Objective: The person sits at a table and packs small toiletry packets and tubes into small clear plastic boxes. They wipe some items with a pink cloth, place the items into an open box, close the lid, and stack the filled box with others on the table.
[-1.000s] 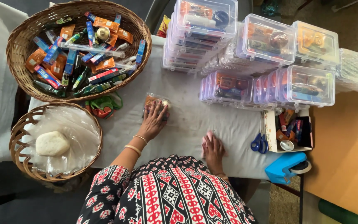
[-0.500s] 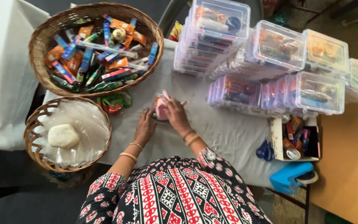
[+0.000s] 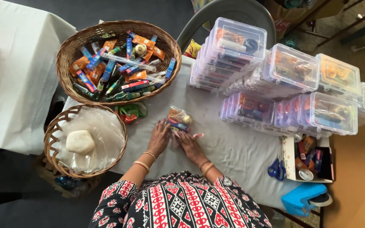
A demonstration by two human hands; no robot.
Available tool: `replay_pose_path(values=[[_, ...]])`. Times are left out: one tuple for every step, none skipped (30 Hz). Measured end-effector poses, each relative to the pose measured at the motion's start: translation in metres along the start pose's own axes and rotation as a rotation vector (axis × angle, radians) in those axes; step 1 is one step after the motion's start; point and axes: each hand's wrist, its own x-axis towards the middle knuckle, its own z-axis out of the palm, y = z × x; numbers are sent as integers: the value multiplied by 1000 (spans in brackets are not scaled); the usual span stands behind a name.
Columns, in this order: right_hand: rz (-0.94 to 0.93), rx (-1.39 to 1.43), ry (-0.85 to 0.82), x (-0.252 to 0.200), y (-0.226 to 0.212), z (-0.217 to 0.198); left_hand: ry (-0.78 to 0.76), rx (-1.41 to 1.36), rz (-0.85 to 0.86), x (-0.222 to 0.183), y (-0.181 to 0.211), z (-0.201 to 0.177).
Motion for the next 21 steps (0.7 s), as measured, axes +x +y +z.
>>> replay_pose_path(values=[[5, -2, 0, -11, 4, -1, -4, -3, 3, 1, 3, -4], [31, -43, -25, -22, 9, -1, -54, 67, 26, 3, 6, -7], [59, -82, -51, -35, 12, -1, -107, 136, 48, 2, 8, -11], [66, -82, -53, -44, 14, -6, -112, 133, 51, 1, 7, -9], [76, -77, 29, -52, 17, -11, -104, 125, 43, 1, 5, -8], [85, -73, 110, -61, 19, -16, -96, 117, 34, 0, 3, -7], [93, -73, 111, -70, 29, -10, -103, 115, 39, 1, 2, -7], [155, -82, 75, -79, 39, -5, -98, 122, 37, 1, 1, -7], [215, -88, 38, -90, 48, 1, -95, 130, 32, 0, 1, -7], [223, -86, 36, -91, 54, 9, -103, 128, 35, 0, 1, -6], [334, -21, 180, -92, 62, 16, -114, 131, 20, 1, 1, -5], [444, 43, 325, -93, 69, 23, -124, 135, 5, 2, 2, -4], [452, 44, 325, -68, 52, 3, -132, 134, 8, 2, 1, -3], [436, 114, 416, -43, 35, -18, -133, 147, 8, 2, 1, -2], [421, 182, 509, -18, 20, -38, -136, 160, 11, 2, 1, -1], [431, 182, 512, -9, 17, -34, -143, 160, 17, 2, 0, -1], [380, 196, 482, 1, 16, -31, -149, 167, 12, 3, 0, -1], [328, 210, 452, 12, 14, -28, -154, 174, 7, 3, 0, -1], [336, 207, 454, 8, 23, -12, -160, 172, 13, 3, 0, -2], [350, 65, 307, 4, 31, 3, -181, 177, 9, 4, 1, -4], [360, -76, 159, 1, 40, 18, -199, 183, 5, 6, 0, -5]])
